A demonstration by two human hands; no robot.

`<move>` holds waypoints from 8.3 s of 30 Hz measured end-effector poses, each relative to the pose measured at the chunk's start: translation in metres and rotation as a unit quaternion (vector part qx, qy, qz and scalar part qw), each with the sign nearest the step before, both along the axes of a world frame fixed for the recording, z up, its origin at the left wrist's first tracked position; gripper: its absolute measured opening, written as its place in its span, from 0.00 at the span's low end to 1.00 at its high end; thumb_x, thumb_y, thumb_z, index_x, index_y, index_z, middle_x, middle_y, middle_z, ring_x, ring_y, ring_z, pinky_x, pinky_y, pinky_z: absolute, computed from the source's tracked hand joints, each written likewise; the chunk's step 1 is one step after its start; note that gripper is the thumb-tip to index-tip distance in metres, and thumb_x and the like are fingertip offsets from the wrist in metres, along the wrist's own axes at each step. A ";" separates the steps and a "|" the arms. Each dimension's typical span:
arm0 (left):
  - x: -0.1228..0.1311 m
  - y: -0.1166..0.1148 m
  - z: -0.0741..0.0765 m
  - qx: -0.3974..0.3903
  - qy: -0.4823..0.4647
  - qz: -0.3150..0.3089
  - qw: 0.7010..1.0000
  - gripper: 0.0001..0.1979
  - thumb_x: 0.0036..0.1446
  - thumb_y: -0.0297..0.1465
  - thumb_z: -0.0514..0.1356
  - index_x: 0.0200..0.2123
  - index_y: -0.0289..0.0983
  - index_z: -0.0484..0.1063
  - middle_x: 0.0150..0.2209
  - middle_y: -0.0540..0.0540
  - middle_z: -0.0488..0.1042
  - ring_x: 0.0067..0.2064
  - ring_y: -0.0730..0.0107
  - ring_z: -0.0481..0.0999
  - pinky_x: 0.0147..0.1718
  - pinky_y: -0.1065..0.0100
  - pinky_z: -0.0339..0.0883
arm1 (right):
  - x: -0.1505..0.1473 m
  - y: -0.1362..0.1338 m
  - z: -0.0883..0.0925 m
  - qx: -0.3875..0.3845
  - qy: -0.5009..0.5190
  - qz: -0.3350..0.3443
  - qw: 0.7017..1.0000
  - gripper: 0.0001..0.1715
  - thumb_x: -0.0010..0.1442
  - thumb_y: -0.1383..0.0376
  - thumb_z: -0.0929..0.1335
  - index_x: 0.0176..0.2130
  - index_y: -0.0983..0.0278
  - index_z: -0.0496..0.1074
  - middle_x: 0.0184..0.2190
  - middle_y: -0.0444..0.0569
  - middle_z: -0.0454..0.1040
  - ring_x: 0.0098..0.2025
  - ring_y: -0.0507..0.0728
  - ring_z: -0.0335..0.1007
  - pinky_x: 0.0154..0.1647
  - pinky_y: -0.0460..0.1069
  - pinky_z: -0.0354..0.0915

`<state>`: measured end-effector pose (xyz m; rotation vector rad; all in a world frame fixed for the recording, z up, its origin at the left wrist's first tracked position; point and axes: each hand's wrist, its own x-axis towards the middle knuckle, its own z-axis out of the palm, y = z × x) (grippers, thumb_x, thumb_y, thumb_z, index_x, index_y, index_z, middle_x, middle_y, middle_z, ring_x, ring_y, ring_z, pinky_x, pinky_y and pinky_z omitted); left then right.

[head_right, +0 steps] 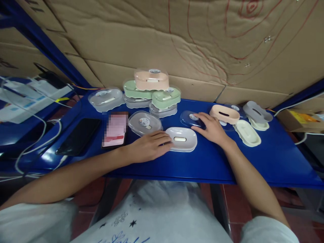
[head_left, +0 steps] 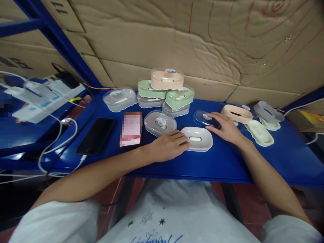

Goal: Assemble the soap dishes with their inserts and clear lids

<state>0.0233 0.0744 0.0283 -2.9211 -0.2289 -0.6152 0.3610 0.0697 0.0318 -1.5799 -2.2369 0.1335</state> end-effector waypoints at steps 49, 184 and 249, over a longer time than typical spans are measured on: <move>-0.001 0.001 0.002 0.001 -0.015 0.047 0.999 0.14 0.71 0.31 0.62 0.57 0.36 0.76 0.60 0.37 0.76 0.59 0.53 0.77 0.63 0.52 0.69 | 0.015 -0.028 0.032 -0.001 -0.176 -0.079 0.981 0.22 0.73 0.56 0.63 0.57 0.62 0.78 0.55 0.60 0.81 0.53 0.69 0.80 0.53 0.62 0.73; -0.003 0.002 -0.002 0.019 -0.008 0.006 1.000 0.10 0.72 0.24 0.58 0.53 0.37 0.76 0.51 0.43 0.79 0.51 0.61 0.79 0.49 0.60 0.72 | -0.035 -0.040 0.030 -0.008 0.530 -0.029 0.848 0.31 0.64 0.55 0.76 0.64 0.42 0.71 0.42 0.42 0.72 0.41 0.59 0.79 0.49 0.62 0.80; -0.002 -0.005 0.000 0.004 -0.022 0.079 0.997 0.14 0.72 0.32 0.62 0.57 0.35 0.77 0.62 0.36 0.76 0.63 0.52 0.76 0.72 0.40 0.55 | 0.149 -0.004 0.012 0.054 -0.043 -0.371 0.926 0.33 0.70 0.52 0.62 0.67 0.63 0.69 0.71 0.72 0.62 0.70 0.75 0.55 0.64 0.72 0.50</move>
